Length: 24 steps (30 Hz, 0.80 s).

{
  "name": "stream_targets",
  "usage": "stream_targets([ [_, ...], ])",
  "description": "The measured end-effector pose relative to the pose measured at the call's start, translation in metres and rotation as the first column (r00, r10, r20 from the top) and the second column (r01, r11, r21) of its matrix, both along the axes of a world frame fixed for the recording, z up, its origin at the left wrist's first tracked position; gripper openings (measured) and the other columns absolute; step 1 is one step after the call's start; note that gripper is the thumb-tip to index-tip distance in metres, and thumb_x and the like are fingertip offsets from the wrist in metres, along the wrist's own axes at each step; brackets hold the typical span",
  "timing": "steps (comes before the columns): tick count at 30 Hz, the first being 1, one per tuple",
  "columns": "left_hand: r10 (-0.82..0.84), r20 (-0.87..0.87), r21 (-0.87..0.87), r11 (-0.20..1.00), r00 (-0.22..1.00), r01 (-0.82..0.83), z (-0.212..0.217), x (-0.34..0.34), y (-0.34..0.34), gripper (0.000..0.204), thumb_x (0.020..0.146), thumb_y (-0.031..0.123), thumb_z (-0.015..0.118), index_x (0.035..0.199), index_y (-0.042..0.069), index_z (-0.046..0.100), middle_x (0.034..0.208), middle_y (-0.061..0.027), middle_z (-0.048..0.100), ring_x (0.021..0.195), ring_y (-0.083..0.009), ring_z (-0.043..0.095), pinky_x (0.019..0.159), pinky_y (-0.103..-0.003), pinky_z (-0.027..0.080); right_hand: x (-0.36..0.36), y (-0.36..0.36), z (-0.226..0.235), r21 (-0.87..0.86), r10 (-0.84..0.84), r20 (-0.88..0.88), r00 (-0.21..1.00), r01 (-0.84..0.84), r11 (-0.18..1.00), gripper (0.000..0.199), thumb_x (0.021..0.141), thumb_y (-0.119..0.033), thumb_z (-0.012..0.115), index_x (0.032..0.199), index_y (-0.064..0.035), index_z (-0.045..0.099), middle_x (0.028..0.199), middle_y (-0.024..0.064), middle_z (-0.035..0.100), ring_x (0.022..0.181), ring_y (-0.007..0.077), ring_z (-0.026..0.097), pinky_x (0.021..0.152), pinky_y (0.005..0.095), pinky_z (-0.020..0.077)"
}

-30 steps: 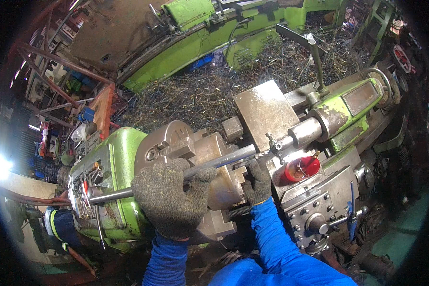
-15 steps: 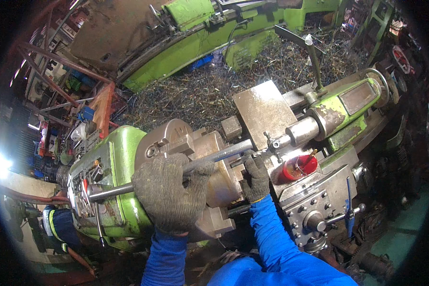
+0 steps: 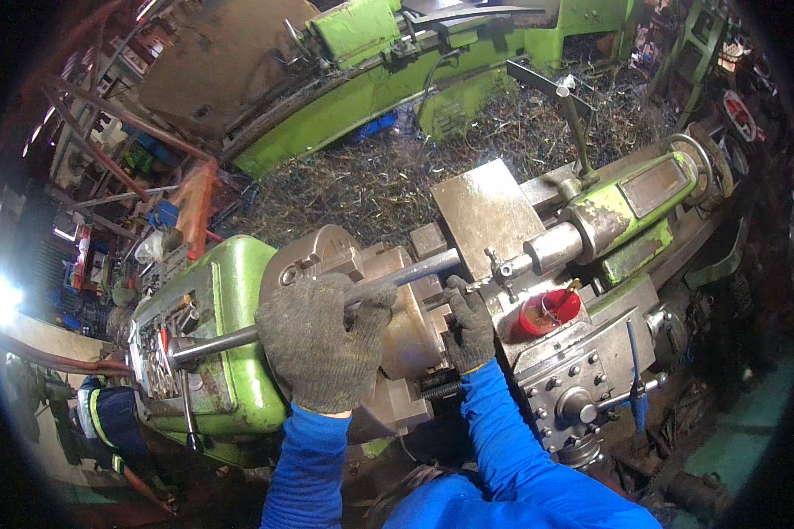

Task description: The person operates a green metal lathe, using a wrench to tighten the chuck and adjusting the tool post. They then use a compressed air hose to blow away metal shavings from the work area.

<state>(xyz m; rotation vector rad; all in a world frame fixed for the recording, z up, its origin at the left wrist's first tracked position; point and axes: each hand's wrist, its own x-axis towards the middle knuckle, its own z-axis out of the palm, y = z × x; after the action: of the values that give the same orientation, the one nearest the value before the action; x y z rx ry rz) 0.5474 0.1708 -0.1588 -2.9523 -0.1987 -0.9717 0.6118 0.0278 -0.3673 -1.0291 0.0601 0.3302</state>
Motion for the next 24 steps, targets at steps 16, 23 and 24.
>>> stream_targets([
  [16, -0.201, 0.067, -0.080, 0.975, 0.977, 0.206, 0.024, 0.011, 0.004, 0.034, 0.099, 0.035, 0.064, 0.078, 0.009, 0.069, 0.078, -0.0140, 0.066, 0.076, -0.0394, 0.063, 0.073, -0.051, 0.045, -0.002, 0.006, -0.056, -0.071, -0.059, 0.135, 0.989, 0.069, 0.995, 0.039, 0.105, -0.018, 0.062, 0.143, -0.0065, 0.060, 0.125, 0.0110, 0.067, 0.112, 0.0202, 0.064, 0.096, 0.0318, 0.0522],
  [23, -0.325, -0.308, -0.065, 0.945, 0.894, 0.321, 0.009, 0.043, 0.060, 0.055, 0.100, 0.043, 0.059, 0.135, 0.001, 0.056, 0.144, -0.0251, 0.050, 0.133, -0.0439, 0.051, 0.109, -0.051, 0.044, -0.005, 0.010, -0.010, 0.280, 0.033, -0.230, 0.973, 0.034, 0.960, 0.034, 0.102, -0.028, 0.069, 0.133, -0.0141, 0.065, 0.102, -0.0060, 0.065, 0.077, 0.0025, 0.053, 0.064, 0.0206, 0.0473],
  [24, -0.231, -0.377, -0.092, 0.973, 0.897, 0.212, 0.004, 0.044, 0.055, 0.063, 0.101, 0.043, 0.059, 0.146, 0.000, 0.050, 0.157, -0.0290, 0.042, 0.142, -0.0461, 0.046, 0.113, -0.051, 0.043, -0.006, 0.013, -0.007, 0.283, 0.029, -0.214, 0.976, 0.034, 0.959, 0.033, 0.102, -0.028, 0.070, 0.132, -0.0142, 0.065, 0.099, -0.0067, 0.065, 0.076, 0.0027, 0.053, 0.062, 0.0207, 0.0472],
])
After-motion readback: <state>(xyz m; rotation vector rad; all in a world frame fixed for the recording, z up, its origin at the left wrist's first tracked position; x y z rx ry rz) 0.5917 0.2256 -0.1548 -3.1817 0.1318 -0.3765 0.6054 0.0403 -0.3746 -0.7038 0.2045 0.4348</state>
